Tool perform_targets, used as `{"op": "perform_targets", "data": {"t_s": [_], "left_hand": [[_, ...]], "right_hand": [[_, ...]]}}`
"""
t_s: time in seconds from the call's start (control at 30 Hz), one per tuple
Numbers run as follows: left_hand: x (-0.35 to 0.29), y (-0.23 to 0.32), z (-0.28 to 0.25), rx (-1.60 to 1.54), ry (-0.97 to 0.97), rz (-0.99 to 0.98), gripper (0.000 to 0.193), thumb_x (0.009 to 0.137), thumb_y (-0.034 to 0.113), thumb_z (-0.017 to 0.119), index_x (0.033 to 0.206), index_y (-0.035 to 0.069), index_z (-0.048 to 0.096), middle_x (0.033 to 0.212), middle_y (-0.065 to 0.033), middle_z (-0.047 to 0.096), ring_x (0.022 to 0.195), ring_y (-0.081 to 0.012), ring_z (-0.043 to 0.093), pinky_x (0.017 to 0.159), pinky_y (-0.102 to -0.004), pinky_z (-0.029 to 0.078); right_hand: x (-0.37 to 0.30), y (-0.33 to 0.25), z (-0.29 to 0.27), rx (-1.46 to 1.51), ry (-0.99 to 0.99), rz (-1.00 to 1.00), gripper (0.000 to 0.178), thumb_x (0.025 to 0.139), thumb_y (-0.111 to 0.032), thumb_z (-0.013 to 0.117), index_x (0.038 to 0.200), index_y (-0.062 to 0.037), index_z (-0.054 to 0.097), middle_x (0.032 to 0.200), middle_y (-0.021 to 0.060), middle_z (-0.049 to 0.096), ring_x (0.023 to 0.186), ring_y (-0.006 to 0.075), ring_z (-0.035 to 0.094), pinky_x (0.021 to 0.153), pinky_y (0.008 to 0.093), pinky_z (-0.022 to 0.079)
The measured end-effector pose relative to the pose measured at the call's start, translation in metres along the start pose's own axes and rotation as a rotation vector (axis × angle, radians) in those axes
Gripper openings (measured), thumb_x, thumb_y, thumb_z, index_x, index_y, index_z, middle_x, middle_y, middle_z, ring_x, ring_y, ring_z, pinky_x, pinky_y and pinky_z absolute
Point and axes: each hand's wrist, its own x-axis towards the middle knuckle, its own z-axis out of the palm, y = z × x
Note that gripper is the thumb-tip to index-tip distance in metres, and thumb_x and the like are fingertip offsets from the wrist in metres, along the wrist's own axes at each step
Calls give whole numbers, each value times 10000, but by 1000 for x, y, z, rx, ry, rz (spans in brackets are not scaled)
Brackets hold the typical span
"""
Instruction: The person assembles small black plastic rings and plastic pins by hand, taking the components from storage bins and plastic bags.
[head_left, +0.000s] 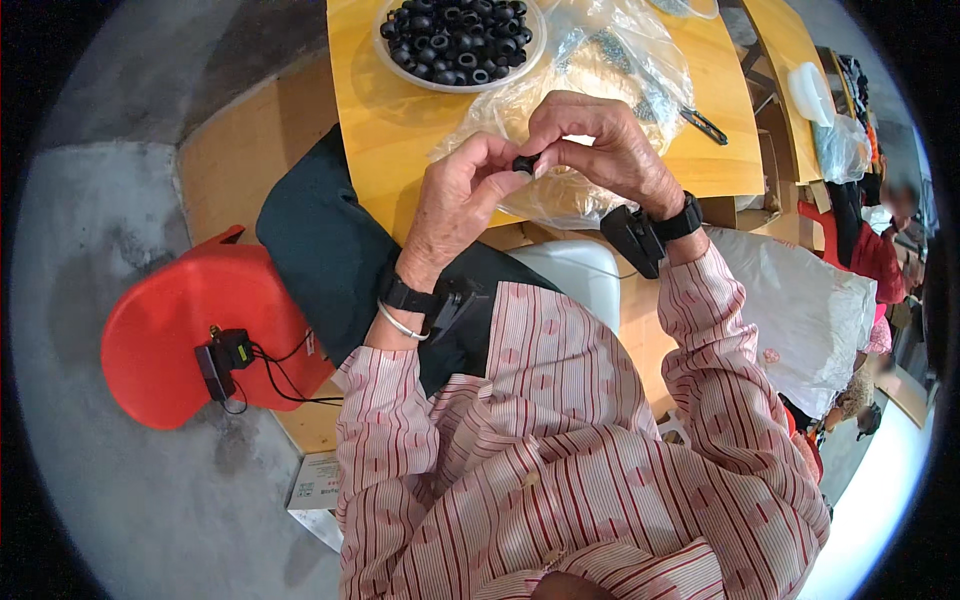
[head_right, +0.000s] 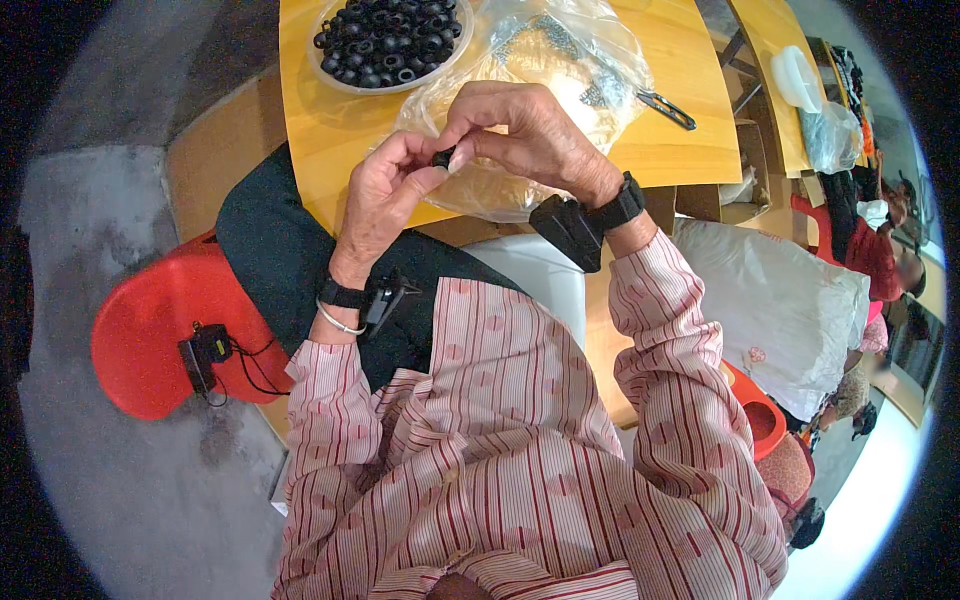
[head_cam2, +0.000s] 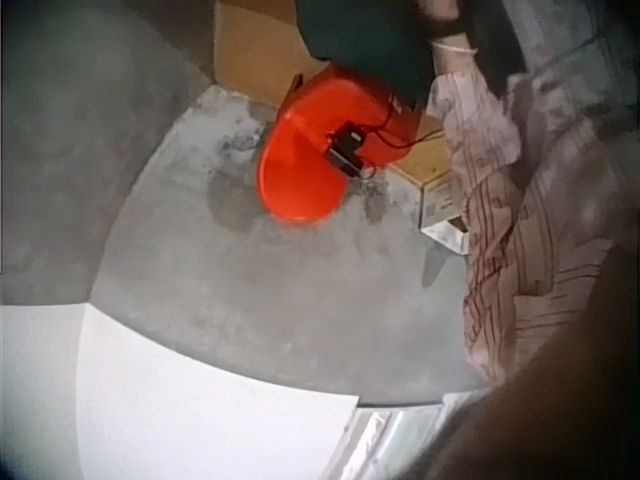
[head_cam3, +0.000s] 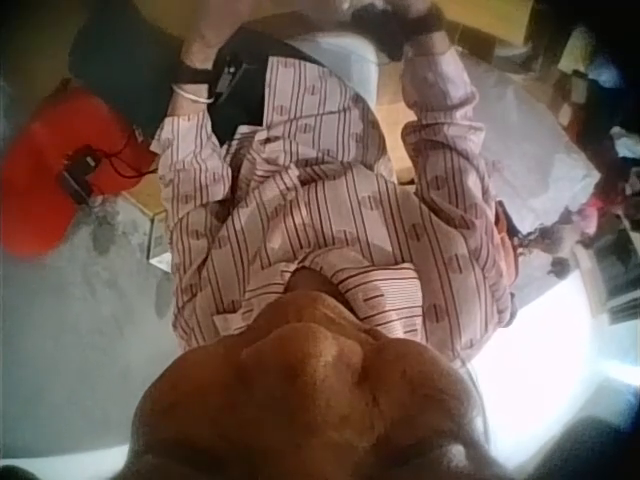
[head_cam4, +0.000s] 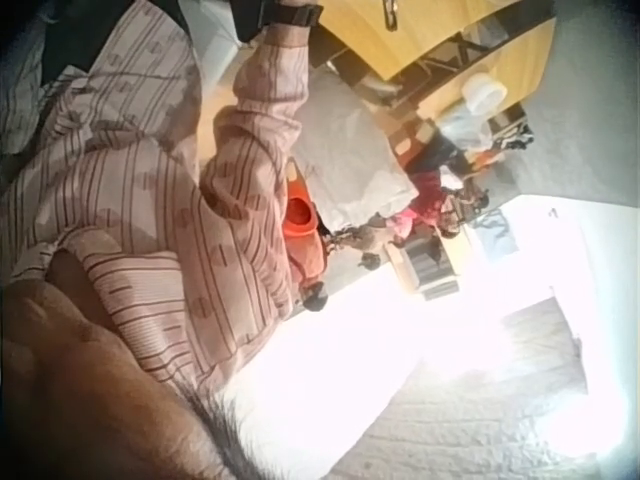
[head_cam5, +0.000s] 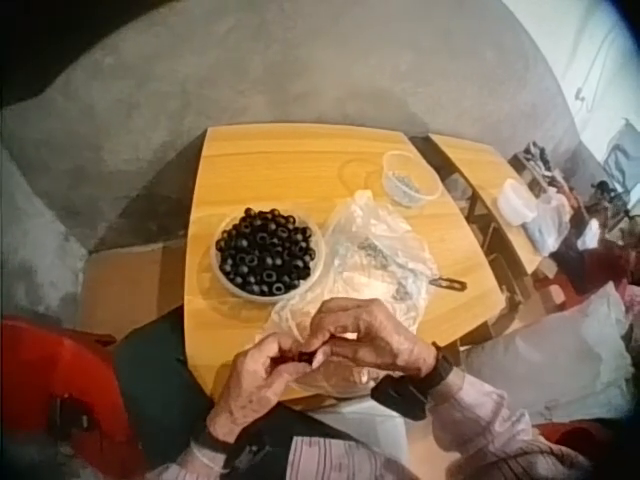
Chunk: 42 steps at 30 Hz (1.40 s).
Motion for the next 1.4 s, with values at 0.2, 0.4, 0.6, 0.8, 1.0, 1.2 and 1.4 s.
{"op": "perform_targets", "data": {"t_s": [0.2,0.4,0.6,0.8,1.0,1.2,1.4], "left_hand": [[-7,1,-7,-275,-134,-65,142,848,-18,597,971,14,536,887,1,575,812,-55,545,750,-198,450],[-14,3,-14,-428,-236,-97,109,891,30,560,990,10,522,912,-17,570,841,-71,553,783,-211,460],[-20,3,-13,-422,-271,-126,109,897,41,551,996,7,521,935,-27,566,856,-83,554,798,-222,468],[-23,3,-7,-388,-257,-136,118,886,13,555,1000,6,525,940,-29,568,869,-82,554,803,-223,468],[-18,1,6,-366,-256,-173,124,880,-7,555,1000,6,527,943,-27,570,882,-81,558,819,-219,459],[-18,4,10,-380,-270,-170,132,872,-7,568,999,7,530,947,-27,582,889,-81,561,814,-216,456],[-19,6,11,-337,-244,-188,124,856,8,602,978,-11,593,894,-26,620,837,-75,580,790,-211,463]], "right_hand": [[1,-11,-3,91,-28,-57,138,725,38,698,842,-33,679,815,32,620,786,153,608,715,262,485],[-2,-15,5,157,-31,-51,128,728,27,705,840,-29,679,807,34,618,780,149,607,722,260,487],[-14,-15,13,179,-16,-20,138,725,25,707,847,-31,677,807,33,619,778,153,606,710,267,486],[-24,-16,16,51,34,-45,143,708,19,720,829,-31,664,795,29,622,769,166,607,699,270,484],[-34,-12,7,9,40,-33,149,699,17,722,825,-30,657,793,43,623,763,193,614,686,284,486],[-39,-17,6,-68,81,-95,160,690,15,724,823,-34,651,791,54,617,773,221,623,671,298,494],[-40,-16,6,-116,51,-98,195,651,1,736,815,-40,638,768,59,590,759,243,609,658,312,489]]}}
